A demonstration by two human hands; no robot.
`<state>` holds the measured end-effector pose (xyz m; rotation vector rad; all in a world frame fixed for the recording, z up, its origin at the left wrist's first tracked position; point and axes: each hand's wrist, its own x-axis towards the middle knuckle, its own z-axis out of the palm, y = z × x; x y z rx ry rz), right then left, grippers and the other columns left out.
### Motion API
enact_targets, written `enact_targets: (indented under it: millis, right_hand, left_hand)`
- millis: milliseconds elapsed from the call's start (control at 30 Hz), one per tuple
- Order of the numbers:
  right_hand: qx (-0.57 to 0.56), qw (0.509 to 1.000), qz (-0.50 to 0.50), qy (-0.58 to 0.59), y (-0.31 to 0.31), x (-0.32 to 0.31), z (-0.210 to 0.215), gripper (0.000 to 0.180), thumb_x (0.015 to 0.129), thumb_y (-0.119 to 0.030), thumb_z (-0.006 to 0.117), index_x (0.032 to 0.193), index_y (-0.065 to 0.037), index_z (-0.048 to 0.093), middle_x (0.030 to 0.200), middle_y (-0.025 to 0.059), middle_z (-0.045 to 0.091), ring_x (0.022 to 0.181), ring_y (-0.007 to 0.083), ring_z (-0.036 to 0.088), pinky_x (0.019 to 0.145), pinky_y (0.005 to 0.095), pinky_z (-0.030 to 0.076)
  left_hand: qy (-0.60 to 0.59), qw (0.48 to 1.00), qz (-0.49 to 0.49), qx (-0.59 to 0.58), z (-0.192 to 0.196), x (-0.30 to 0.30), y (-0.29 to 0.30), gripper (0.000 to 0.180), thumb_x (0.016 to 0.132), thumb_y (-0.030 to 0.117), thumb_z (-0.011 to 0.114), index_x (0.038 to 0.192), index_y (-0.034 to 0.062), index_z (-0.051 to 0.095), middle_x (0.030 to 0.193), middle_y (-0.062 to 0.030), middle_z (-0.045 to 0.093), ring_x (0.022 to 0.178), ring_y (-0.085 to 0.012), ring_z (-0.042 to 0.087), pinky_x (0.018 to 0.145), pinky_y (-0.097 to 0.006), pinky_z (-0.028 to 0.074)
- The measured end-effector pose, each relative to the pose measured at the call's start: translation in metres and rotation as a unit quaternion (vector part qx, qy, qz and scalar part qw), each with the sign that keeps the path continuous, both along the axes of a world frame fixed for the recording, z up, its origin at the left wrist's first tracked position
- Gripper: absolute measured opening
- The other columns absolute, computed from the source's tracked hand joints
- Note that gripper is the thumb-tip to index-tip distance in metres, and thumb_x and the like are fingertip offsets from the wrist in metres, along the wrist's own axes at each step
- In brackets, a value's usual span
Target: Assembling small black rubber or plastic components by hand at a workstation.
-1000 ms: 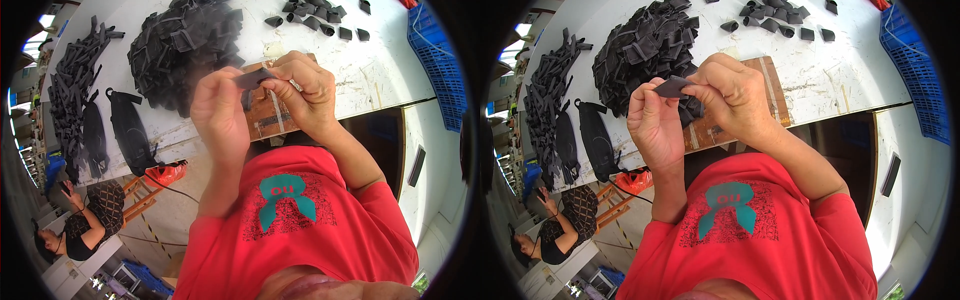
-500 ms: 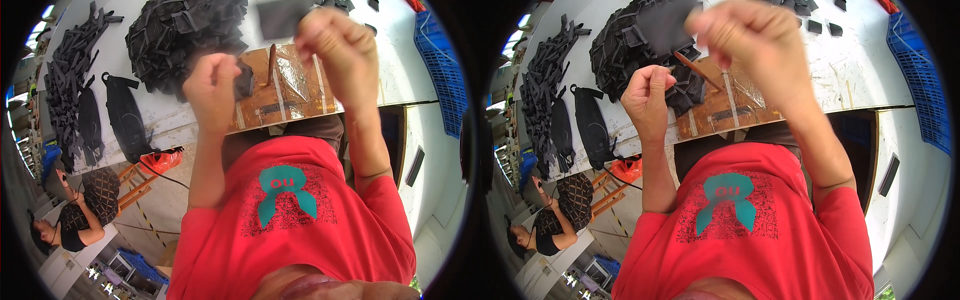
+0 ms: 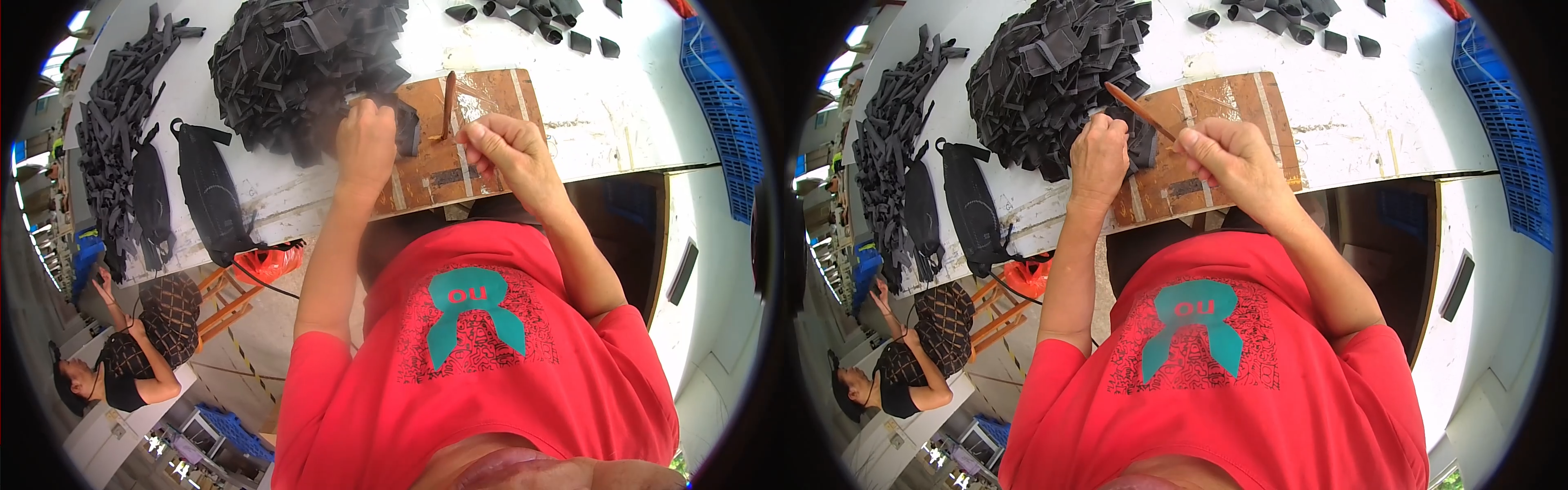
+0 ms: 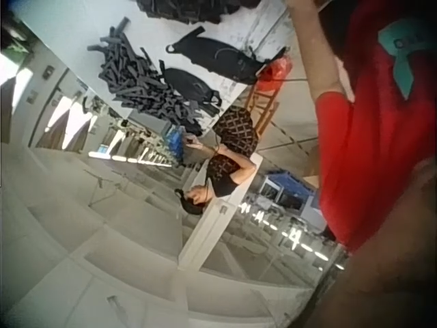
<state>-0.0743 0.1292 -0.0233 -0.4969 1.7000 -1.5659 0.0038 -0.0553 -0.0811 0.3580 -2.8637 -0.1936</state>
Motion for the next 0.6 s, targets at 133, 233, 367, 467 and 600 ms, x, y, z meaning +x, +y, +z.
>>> enact_targets:
  millis: [133, 233, 367, 467, 600]
  right_hand:
    - [0.025, 0.999, 0.026, 0.018, -0.003, 0.004, 0.001, 0.030, 0.088, -0.028, 0.049, 0.083, -0.001, 0.059, 0.063, -0.0021, 0.050, 0.058, 0.0044, 0.045, 0.053, 0.0178, 0.038]
    - [0.022, 0.999, 0.029, 0.019, -0.004, 0.006, 0.000, 0.030, 0.087, -0.025, 0.050, 0.079, 0.002, 0.059, 0.062, 0.0025, 0.055, 0.057, 0.0064, 0.050, 0.050, 0.0205, 0.042]
    - [0.020, 0.999, 0.036, 0.026, -0.003, 0.010, -0.005, 0.029, 0.087, -0.023, 0.050, 0.079, 0.003, 0.059, 0.063, 0.0042, 0.056, 0.057, 0.0078, 0.052, 0.050, 0.0213, 0.043]
    - [0.029, 0.997, 0.051, 0.046, -0.005, 0.012, -0.003, 0.027, 0.086, -0.021, 0.051, 0.077, 0.004, 0.058, 0.062, 0.0049, 0.056, 0.057, 0.0091, 0.053, 0.049, 0.0236, 0.044]
    - [0.030, 0.994, 0.020, 0.107, -0.010, 0.019, 0.001, 0.019, 0.083, -0.015, 0.055, 0.077, 0.003, 0.058, 0.061, 0.0079, 0.056, 0.055, 0.0121, 0.054, 0.048, 0.0271, 0.043]
  left_hand:
    - [-0.026, 0.997, -0.056, -0.052, 0.001, -0.002, -0.003, 0.004, 0.071, 0.003, 0.057, 0.070, 0.0019, 0.054, 0.072, -0.0118, 0.051, 0.072, -0.0268, 0.056, 0.063, -0.034, 0.047]
    - [-0.045, 0.989, -0.103, -0.093, 0.003, -0.006, -0.005, 0.007, 0.071, 0.004, 0.057, 0.067, 0.0026, 0.051, 0.071, -0.0111, 0.051, 0.071, -0.0264, 0.056, 0.062, -0.034, 0.047]
    - [-0.030, 0.985, -0.138, -0.097, -0.001, -0.005, -0.016, 0.010, 0.071, 0.004, 0.057, 0.065, 0.0032, 0.049, 0.070, -0.0103, 0.050, 0.069, -0.0254, 0.056, 0.062, -0.034, 0.047]
    - [0.013, 0.993, -0.104, -0.053, 0.002, -0.004, -0.016, 0.008, 0.072, 0.004, 0.057, 0.067, 0.0026, 0.051, 0.072, -0.0103, 0.051, 0.068, -0.0247, 0.056, 0.060, -0.034, 0.046]
    - [0.240, 0.962, -0.004, 0.128, 0.011, 0.003, -0.005, 0.001, 0.077, 0.002, 0.057, 0.077, 0.0019, 0.056, 0.073, -0.0071, 0.054, 0.062, -0.0172, 0.053, 0.054, -0.028, 0.042]
